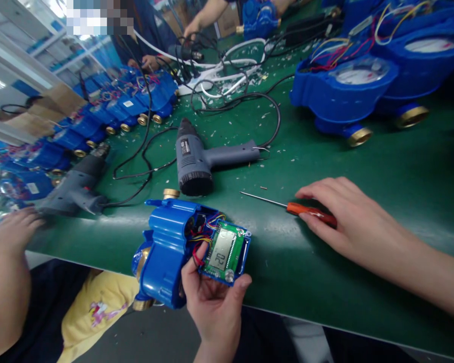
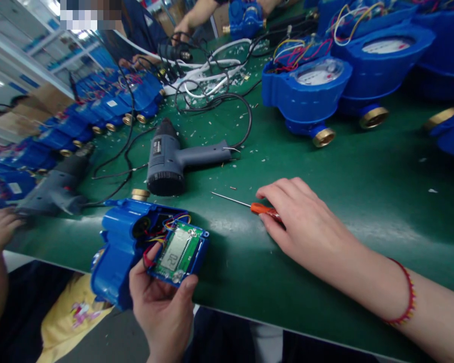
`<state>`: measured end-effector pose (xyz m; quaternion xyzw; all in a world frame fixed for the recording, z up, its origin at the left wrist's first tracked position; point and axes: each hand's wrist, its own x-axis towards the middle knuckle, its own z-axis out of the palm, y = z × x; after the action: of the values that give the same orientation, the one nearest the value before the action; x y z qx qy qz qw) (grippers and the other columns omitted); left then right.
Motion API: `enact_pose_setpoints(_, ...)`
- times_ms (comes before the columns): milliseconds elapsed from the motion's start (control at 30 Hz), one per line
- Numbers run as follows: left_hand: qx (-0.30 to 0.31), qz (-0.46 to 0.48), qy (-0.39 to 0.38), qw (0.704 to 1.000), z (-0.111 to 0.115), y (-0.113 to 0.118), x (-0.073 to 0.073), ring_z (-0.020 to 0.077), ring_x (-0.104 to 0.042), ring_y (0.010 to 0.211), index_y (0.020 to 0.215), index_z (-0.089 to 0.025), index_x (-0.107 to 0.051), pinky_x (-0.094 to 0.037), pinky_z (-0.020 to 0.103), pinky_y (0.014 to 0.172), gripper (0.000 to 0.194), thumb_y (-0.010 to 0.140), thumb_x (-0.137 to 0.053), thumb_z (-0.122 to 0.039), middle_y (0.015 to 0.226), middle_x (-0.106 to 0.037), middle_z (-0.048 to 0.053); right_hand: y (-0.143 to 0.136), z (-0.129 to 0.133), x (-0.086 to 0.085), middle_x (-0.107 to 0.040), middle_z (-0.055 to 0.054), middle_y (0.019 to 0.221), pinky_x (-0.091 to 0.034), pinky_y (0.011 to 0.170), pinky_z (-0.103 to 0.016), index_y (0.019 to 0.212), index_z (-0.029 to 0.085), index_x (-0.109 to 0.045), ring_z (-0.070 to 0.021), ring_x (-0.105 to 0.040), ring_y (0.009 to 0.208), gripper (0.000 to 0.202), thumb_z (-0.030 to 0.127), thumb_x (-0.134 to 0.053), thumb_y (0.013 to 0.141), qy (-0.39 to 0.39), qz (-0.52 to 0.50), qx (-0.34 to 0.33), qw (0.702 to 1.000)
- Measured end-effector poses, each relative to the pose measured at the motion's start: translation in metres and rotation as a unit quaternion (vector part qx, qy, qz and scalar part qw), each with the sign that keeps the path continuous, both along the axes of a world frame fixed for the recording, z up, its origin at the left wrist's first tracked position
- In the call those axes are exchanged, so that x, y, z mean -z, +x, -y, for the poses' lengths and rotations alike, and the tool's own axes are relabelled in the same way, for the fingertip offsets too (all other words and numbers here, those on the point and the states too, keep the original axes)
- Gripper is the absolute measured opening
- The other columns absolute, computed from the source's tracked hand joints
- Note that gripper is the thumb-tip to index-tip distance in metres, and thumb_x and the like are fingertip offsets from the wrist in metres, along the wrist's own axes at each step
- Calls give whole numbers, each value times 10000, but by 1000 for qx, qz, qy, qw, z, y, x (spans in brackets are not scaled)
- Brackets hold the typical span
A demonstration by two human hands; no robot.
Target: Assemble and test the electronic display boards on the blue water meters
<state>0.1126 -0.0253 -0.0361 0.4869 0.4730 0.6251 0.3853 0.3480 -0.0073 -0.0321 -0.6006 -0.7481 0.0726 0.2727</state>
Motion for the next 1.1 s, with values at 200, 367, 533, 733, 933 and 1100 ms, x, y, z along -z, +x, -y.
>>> enact_pose_setpoints(200,-14,-11,-9,1000,1,2,0,117,-725,842,1127,-257,-645,-559,115,726,627,577,-879,-69,1015,-743,-1,-9,6,-6,-585,-96,1025,-381,829,-405,1026,145,-569,-256,-515,974,139,222,-509,926,54,13,-20,998)
enact_pose_setpoints(367,11,-48,-12,999,3,-5,5,116,-714,899,1187,-284,-613,-552,131,789,665,614,-861,-56,1071,-723,1,-21,10,-6,-593,-83,1011,-365,858,-397,998,145,-578,-234,-511,974,109,188,-501,934,40,-36,-47,997)
enact_pose_setpoints(533,-11,-43,-10,999,2,-2,5,131,-712,908,1162,-261,-618,-562,140,771,648,599,-863,-53,1074,-710,9,-26,10,-6,-591,-72,961,-370,842,-401,920,144,-600,-229,-514,938,113,169,-491,935,29,-44,-65,996)
enact_pose_setpoints(733,-33,-21,-23,999,-1,5,1,146,-719,833,1106,-224,-604,-584,166,694,618,570,-883,-94,1009,-720,29,-26,10,-5,-592,-62,914,-375,839,-404,876,145,-616,-227,-530,925,151,150,-477,936,38,-35,-76,996)
enact_pose_setpoints(933,-34,-21,-24,999,-2,4,1,126,-715,792,1090,-226,-583,-576,150,677,605,581,-869,-69,966,-718,9,-29,10,-5,-592,-55,874,-364,841,-395,849,138,-612,-205,-522,877,179,147,-463,948,28,-37,-88,995)
enact_pose_setpoints(1100,-26,-32,-39,998,-1,1,2,131,-714,791,1112,-227,-571,-576,159,672,613,595,-859,-68,971,-716,12,-29,10,-4,-596,-62,872,-357,845,-393,854,144,-623,-210,-518,885,185,145,-462,945,14,-38,-91,995)
